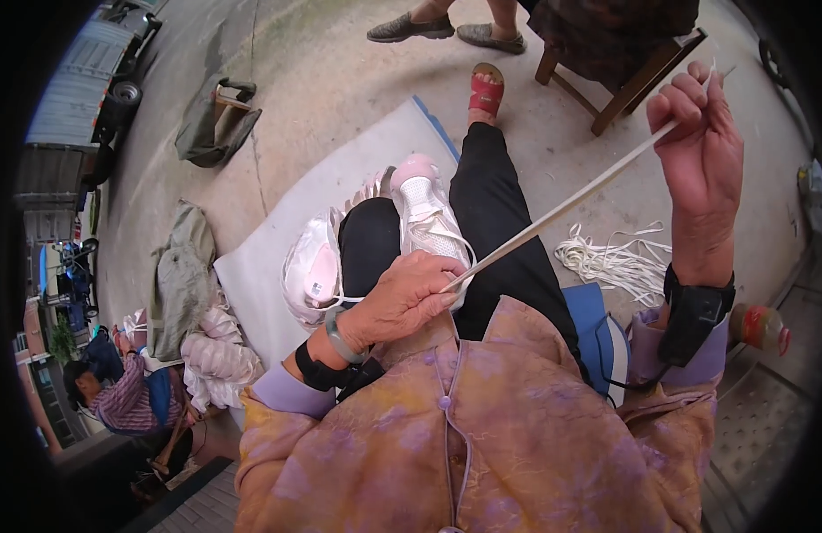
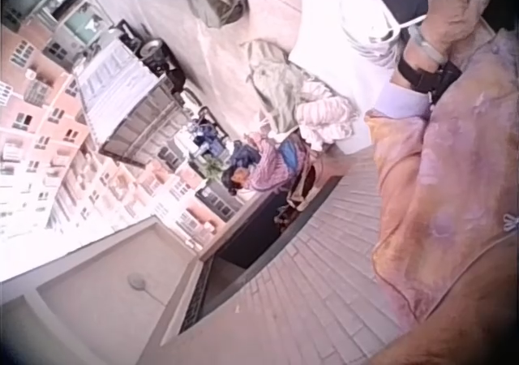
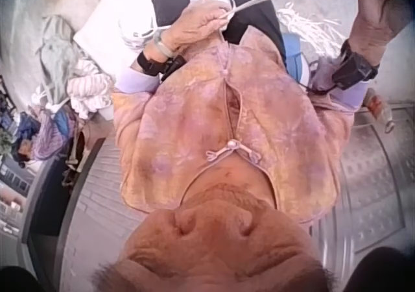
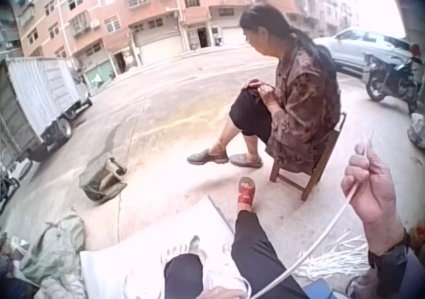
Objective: The recorder is lacing a pair of white and pink sneakers while sitting outdoors.
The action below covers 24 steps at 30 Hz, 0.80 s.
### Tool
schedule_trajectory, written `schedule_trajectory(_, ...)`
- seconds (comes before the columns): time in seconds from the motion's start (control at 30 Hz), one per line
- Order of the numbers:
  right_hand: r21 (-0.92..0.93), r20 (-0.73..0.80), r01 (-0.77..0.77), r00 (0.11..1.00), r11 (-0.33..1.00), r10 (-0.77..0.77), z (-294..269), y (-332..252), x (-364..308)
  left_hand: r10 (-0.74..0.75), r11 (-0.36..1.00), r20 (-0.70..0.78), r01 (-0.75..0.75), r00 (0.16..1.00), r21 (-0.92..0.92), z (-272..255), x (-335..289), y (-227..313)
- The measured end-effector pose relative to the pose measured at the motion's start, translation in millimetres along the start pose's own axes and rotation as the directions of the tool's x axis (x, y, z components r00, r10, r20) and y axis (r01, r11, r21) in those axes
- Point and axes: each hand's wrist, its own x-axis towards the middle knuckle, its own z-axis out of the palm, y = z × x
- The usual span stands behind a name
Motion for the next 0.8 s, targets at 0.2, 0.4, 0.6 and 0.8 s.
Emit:
schedule_trajectory(0.2, -0.329, -0.255, 0.074, 0.953, 0.941, -0.164, -88.8, -63.5, -2.7, 0.023, 0.900, -0.080, 0.014, 0.997, 0.435, -9.4, -5.8, 12.0)
schedule_trajectory(0.4, -0.548, -0.608, -0.302, 0.784, 0.780, -0.123, -116.8, 30.6, -24.1, 0.261, 0.921, 0.119, -0.284, 0.958, 0.265, 12.3, 2.5, -10.2)
schedule_trajectory(0.6, -0.592, -0.497, -0.616, 0.787, 0.520, 0.366, -71.1, 144.3, -24.7, 0.152, 0.985, 0.132, -0.161, 0.980, 0.066, 19.6, 1.9, -14.1)
schedule_trajectory(0.8, -0.997, 0.061, 0.076, 0.845, -0.005, 0.532, -39.1, 220.2, -17.1, 0.164, 0.984, 0.151, -0.172, 0.975, 0.037, 19.9, 4.3, -9.3)
